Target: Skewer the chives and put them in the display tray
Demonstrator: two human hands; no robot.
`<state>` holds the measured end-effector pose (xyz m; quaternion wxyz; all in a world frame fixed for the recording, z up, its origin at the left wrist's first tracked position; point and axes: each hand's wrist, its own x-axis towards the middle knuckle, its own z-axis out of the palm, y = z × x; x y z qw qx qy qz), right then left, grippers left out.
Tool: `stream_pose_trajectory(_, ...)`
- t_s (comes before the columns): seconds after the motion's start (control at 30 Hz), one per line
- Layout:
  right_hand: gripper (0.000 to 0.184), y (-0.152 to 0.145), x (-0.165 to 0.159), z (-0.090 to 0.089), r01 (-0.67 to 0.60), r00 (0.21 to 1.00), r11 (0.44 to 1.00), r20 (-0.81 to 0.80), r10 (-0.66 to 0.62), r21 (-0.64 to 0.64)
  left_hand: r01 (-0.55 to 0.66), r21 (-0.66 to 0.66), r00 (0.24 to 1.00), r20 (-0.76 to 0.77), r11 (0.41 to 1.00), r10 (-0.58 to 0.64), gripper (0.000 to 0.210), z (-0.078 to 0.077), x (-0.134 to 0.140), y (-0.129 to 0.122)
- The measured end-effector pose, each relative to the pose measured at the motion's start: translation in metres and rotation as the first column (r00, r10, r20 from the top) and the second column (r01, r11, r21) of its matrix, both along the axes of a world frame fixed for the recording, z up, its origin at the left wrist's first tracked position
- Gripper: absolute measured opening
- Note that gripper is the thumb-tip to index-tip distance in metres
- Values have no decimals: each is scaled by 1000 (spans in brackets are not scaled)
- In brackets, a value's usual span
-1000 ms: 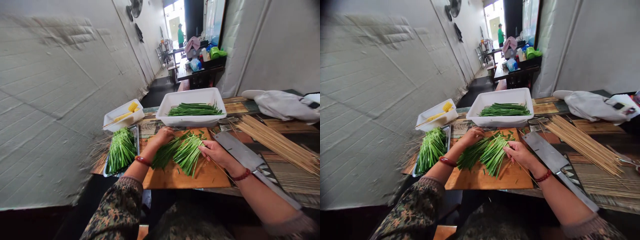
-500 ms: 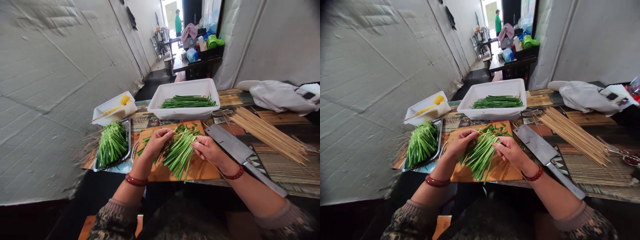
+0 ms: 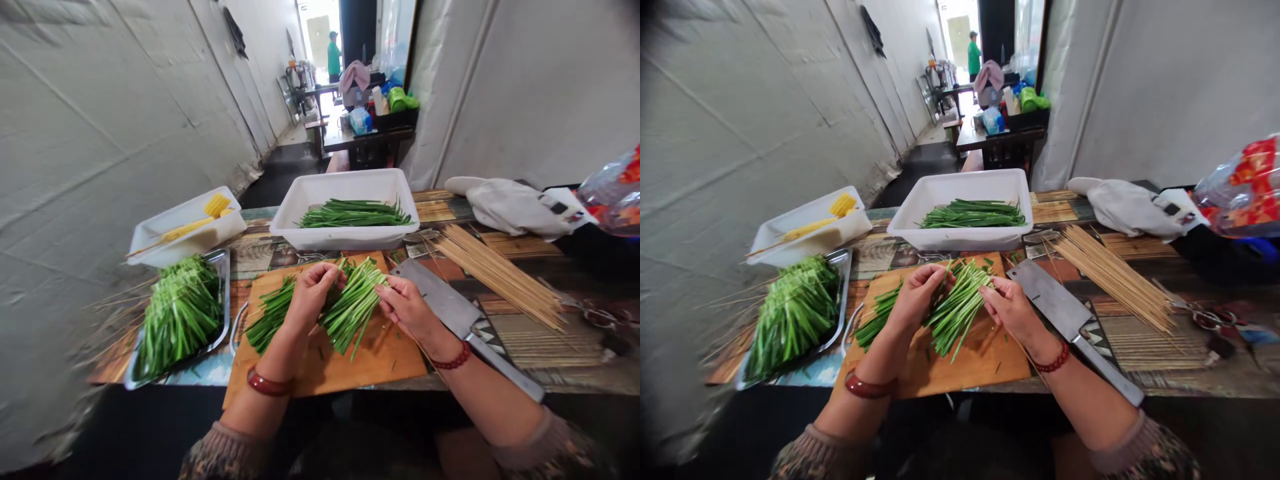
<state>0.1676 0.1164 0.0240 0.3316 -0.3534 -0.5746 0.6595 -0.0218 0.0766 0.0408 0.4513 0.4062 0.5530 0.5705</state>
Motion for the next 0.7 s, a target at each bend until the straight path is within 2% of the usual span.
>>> stream_pose_trajectory(0.1, 33, 3, -3, 3, 38, 997, 996, -59, -42, -78, 40, 55, 986, -165, 998, -30, 28, 8, 0, 8)
stream_pose_trajectory(0.2, 32, 3, -1, 7, 39, 997, 992, -62, -46, -116, 148, 17, 983, -113, 989, -145, 32, 17, -7, 16)
stream_pose_trajectory(0.27, 31, 1, 2, 7, 31, 998, 994, -49, -36, -105, 174, 30, 983, -61, 984, -172, 33, 23, -15, 21)
stream_pose_trajectory(0.43, 31, -1, 7, -5, -122, 992, 991, 28, 124, -54, 150, 126, 982, -135, 981, -133, 30, 29, -31, 23)
stream_pose_trajectory(0.5, 30, 0, 4, -7, -179, 983, 983, 39, 178, 31, 152, 144, 975, -187, 978, -124, 29, 27, -30, 21)
stream_pose_trajectory(0.6, 26, 1, -4, -3, -182, 982, 951, 4, 187, 252, 163, 182, 968, -221, 970, -122, 29, 22, -25, 16)
stream_pose_trajectory(0.63, 24, 2, -7, -1, -183, 981, 938, -9, 195, 295, 178, 194, 967, -214, 965, -135, 29, 21, -22, 15)
stream_pose_trajectory(0.7, 23, 1, -11, 0, -206, 974, 930, -32, 226, 304, 216, 207, 966, -185, 954, -179, 29, 19, -18, 12)
